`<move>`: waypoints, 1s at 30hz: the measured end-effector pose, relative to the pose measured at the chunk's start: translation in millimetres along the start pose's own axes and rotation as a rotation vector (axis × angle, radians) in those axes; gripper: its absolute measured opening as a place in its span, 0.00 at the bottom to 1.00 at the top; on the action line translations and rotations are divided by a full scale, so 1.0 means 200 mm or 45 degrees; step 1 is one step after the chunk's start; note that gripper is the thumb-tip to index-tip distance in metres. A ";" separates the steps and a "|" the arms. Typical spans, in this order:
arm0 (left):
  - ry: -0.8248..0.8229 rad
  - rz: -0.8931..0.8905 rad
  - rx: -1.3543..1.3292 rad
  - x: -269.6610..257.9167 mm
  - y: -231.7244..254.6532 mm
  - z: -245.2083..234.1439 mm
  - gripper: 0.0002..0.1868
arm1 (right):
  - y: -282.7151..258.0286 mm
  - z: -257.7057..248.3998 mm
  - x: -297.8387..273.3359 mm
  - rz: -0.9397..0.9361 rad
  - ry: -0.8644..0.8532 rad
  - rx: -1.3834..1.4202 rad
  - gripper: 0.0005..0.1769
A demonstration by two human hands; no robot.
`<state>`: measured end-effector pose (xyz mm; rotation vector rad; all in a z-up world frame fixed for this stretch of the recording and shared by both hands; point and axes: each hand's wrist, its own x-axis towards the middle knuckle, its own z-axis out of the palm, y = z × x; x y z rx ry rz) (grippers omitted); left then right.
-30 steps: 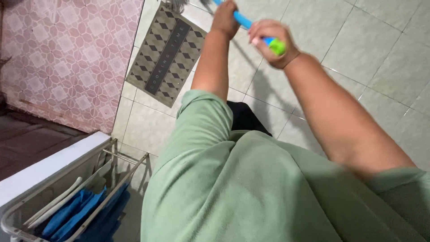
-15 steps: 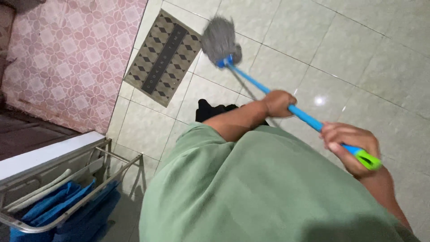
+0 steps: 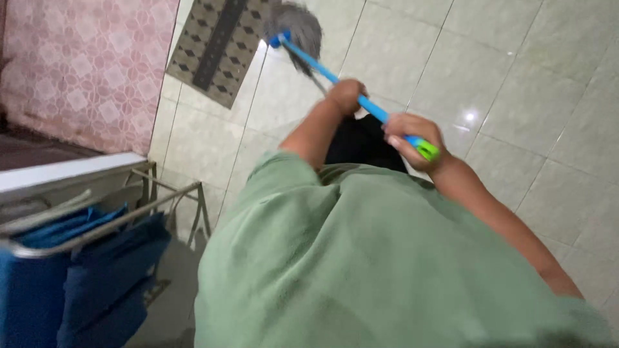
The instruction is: The person mops a tiled floor using a blue-handled mop with a gray head. They move the mop back and forth across the floor, covering different areas near a drying rack and a small mat.
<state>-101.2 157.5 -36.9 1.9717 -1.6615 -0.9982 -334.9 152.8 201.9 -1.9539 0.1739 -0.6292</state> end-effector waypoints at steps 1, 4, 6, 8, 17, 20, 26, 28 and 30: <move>0.021 -0.075 0.298 0.08 -0.18 0.07 0.13 | 0.01 0.09 0.03 -0.068 -0.066 0.032 0.10; 0.051 -0.259 0.588 -0.04 -0.23 0.08 0.18 | 0.06 0.25 -0.05 -0.146 -0.139 0.053 0.12; 0.067 -0.380 0.575 -0.10 -0.14 0.11 0.25 | 0.07 0.25 -0.12 -0.156 -0.156 0.049 0.11; 0.036 -0.310 0.533 -0.09 -0.10 0.27 0.34 | 0.00 0.21 -0.23 -0.114 -0.110 0.024 0.12; -0.064 0.682 -0.029 -0.58 0.82 0.53 0.06 | -1.01 -0.17 -0.53 0.209 -0.250 -0.091 0.15; -0.271 0.562 -0.069 -0.78 0.88 0.42 0.09 | -1.07 -0.06 -0.57 0.268 -0.212 -0.008 0.15; 0.414 0.844 -0.056 -0.90 0.29 0.28 0.03 | -1.03 0.50 -0.24 -0.015 -0.261 -0.148 0.14; 0.480 0.730 0.026 -0.77 0.02 0.23 0.05 | -0.94 0.69 -0.13 0.072 -0.207 -0.184 0.14; 0.544 0.608 0.114 -0.73 -0.20 0.08 0.08 | -0.82 0.87 0.02 0.152 -0.154 -0.216 0.14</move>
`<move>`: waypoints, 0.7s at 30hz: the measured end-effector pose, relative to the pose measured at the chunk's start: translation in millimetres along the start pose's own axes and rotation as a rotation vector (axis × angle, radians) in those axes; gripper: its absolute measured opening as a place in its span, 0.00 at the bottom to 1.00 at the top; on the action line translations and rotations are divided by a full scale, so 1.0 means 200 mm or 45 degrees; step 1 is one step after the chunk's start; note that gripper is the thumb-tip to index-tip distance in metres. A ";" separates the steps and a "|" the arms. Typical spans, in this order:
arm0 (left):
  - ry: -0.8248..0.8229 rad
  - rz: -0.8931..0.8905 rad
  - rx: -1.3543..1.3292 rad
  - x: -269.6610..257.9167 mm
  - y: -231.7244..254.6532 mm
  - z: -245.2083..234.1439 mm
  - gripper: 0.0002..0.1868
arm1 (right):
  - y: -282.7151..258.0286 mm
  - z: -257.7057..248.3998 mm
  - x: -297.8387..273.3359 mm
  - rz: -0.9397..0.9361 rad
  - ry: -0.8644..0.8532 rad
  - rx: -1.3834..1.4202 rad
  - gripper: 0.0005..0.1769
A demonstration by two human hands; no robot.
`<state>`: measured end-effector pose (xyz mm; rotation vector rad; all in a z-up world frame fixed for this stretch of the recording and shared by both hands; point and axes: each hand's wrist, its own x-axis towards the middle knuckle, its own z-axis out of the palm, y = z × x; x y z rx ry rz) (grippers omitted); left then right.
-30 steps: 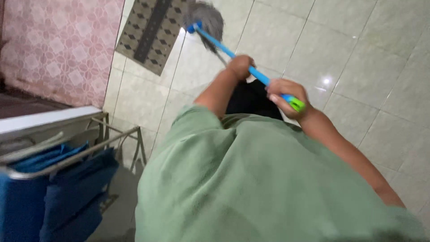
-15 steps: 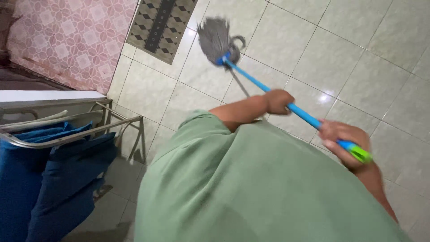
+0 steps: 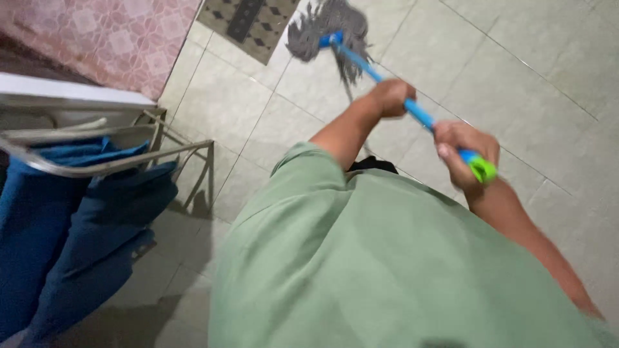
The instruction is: The person mops a tiled floor using a blue-handled mop with a gray head. They move the mop back and forth across the floor, covering different areas near a drying rack and a small mat.
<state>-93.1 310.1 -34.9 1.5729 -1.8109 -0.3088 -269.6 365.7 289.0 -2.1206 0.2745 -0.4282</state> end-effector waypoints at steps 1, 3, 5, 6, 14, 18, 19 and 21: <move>-0.016 -0.259 -0.112 -0.02 -0.08 -0.11 0.07 | 0.05 0.09 0.10 -0.146 -0.043 0.051 0.16; -0.016 -0.539 -0.223 -0.10 -0.24 -0.25 0.07 | 0.06 0.25 0.28 -0.301 -0.108 0.115 0.18; 0.195 -0.414 -0.057 -0.25 -0.38 -0.33 0.22 | -0.04 0.42 0.41 -0.398 -0.372 0.020 0.18; 0.207 -0.439 -0.049 -0.35 -0.30 -0.42 0.22 | -0.09 0.48 0.41 -0.408 -0.394 0.035 0.18; -0.082 -0.738 -0.260 -0.93 0.31 -0.85 0.04 | -0.60 0.61 0.26 -0.248 -0.452 0.245 0.14; -0.021 -0.646 -0.058 -1.35 0.24 -0.70 0.07 | -0.57 0.80 0.15 -0.207 -0.526 0.358 0.15; 0.054 -0.576 0.021 -1.45 0.16 -0.65 0.06 | -0.59 0.87 0.13 -0.240 -0.546 0.343 0.15; 0.127 -0.505 0.095 -1.61 0.05 -0.64 0.09 | -0.54 1.03 0.13 -0.268 -0.565 0.328 0.15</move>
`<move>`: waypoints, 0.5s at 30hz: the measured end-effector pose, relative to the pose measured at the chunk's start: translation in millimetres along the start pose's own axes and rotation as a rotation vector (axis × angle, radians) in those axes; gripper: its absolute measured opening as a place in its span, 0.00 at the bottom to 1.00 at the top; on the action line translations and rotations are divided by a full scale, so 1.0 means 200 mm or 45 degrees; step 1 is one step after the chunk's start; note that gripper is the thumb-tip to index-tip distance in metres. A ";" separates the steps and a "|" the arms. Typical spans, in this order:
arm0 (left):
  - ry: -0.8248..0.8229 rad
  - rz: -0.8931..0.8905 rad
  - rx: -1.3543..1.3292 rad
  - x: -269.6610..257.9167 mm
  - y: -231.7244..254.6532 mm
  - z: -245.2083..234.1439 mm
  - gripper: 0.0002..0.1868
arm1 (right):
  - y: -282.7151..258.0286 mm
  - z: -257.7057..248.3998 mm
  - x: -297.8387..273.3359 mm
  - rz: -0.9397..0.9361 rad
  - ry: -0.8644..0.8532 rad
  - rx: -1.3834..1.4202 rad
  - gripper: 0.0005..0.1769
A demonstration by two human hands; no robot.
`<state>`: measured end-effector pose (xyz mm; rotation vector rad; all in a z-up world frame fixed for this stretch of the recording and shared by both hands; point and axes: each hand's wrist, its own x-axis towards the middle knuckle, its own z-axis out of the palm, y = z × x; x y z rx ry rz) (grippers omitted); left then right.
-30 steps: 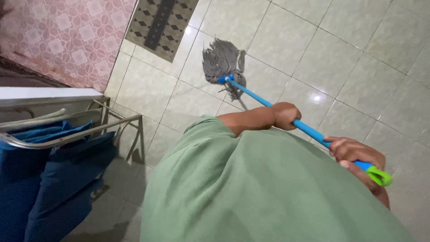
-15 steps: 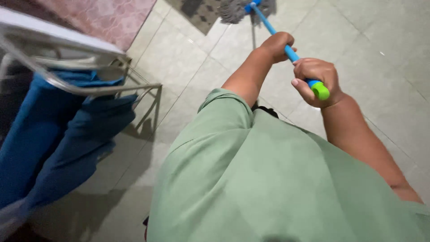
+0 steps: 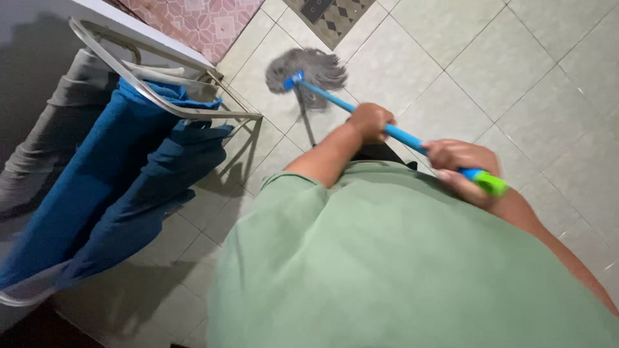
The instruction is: The person mops a tiled floor using a blue-handled mop with a gray head. They move the mop back and forth across the floor, covering different areas near a drying rack and a small mat.
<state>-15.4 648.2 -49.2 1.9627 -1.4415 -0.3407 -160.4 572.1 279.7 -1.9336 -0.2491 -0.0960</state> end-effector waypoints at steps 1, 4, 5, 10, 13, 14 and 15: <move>-0.036 -0.092 -0.021 -0.04 -0.06 -0.05 0.09 | 0.09 0.06 0.02 -0.105 0.022 0.062 0.16; -0.140 -0.270 -0.022 -0.04 -0.29 -0.15 0.11 | 0.32 0.18 0.09 -0.210 0.061 0.109 0.17; -0.215 -0.355 -0.012 -0.03 -0.37 -0.16 0.11 | 0.39 0.22 0.10 -0.201 0.084 0.094 0.18; -0.417 -0.466 0.155 0.13 -0.44 -0.05 0.08 | 0.51 0.19 0.01 -0.118 0.203 0.039 0.18; -0.499 -0.378 0.072 0.19 -0.19 0.06 0.08 | 0.35 0.07 -0.18 0.030 0.357 0.012 0.20; -0.496 -0.336 -0.004 0.21 -0.10 0.08 0.10 | 0.28 0.03 -0.23 0.126 0.438 0.018 0.20; -0.492 -0.338 -0.003 0.19 0.06 0.07 0.10 | 0.16 -0.01 -0.30 0.123 0.435 0.017 0.20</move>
